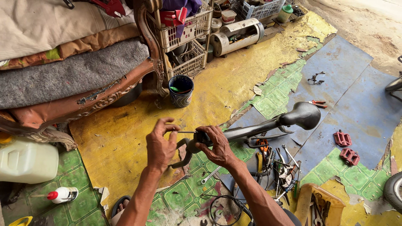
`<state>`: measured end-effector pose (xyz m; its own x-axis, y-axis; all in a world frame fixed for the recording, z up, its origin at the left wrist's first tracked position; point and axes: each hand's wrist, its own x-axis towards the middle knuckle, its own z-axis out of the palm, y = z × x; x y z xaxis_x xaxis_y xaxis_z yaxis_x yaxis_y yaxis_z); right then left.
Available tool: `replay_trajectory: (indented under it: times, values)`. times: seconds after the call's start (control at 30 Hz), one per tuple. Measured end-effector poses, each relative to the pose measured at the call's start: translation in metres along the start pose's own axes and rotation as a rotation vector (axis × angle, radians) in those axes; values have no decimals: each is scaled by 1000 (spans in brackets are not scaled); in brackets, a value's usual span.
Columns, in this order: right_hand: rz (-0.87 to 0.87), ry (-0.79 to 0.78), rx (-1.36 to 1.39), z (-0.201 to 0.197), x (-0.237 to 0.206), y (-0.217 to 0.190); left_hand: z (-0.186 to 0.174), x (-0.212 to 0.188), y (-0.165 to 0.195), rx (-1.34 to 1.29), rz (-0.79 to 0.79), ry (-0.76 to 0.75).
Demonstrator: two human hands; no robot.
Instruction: The person adjusts the bicycle handlebar stem using a screwdriver, tightening and loosening screws while holding the handlebars steady. The person repeatedly manipulates the stem and cables to secure the handlebar assembly.
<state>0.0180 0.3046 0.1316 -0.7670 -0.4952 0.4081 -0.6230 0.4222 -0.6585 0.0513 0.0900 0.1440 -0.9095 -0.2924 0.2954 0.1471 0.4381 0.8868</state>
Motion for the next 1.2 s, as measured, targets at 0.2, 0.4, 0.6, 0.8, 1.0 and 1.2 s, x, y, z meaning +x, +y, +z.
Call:
replay_trajectory:
  times: [0.2,0.4,0.6,0.8,1.0,1.2]
  values:
    - [-1,-2,13,-1,0,0,-14,3,9,29,-99,-162]
    - [15,-37,7,-2,1,2,-13,5,-3,-151,-245,-70]
    - [-1,-48,19,-4,-1,5,-10,6,-13,-346,-682,-184]
    - [-6,-45,18,-3,-1,9,-9,5,-8,-445,-681,-185]
    - [-1,-65,16,-2,-2,12,-9,6,-15,-442,-693,-192]
    - [-1,-54,24,-2,-3,12,-11,3,-25,19,-370,-304]
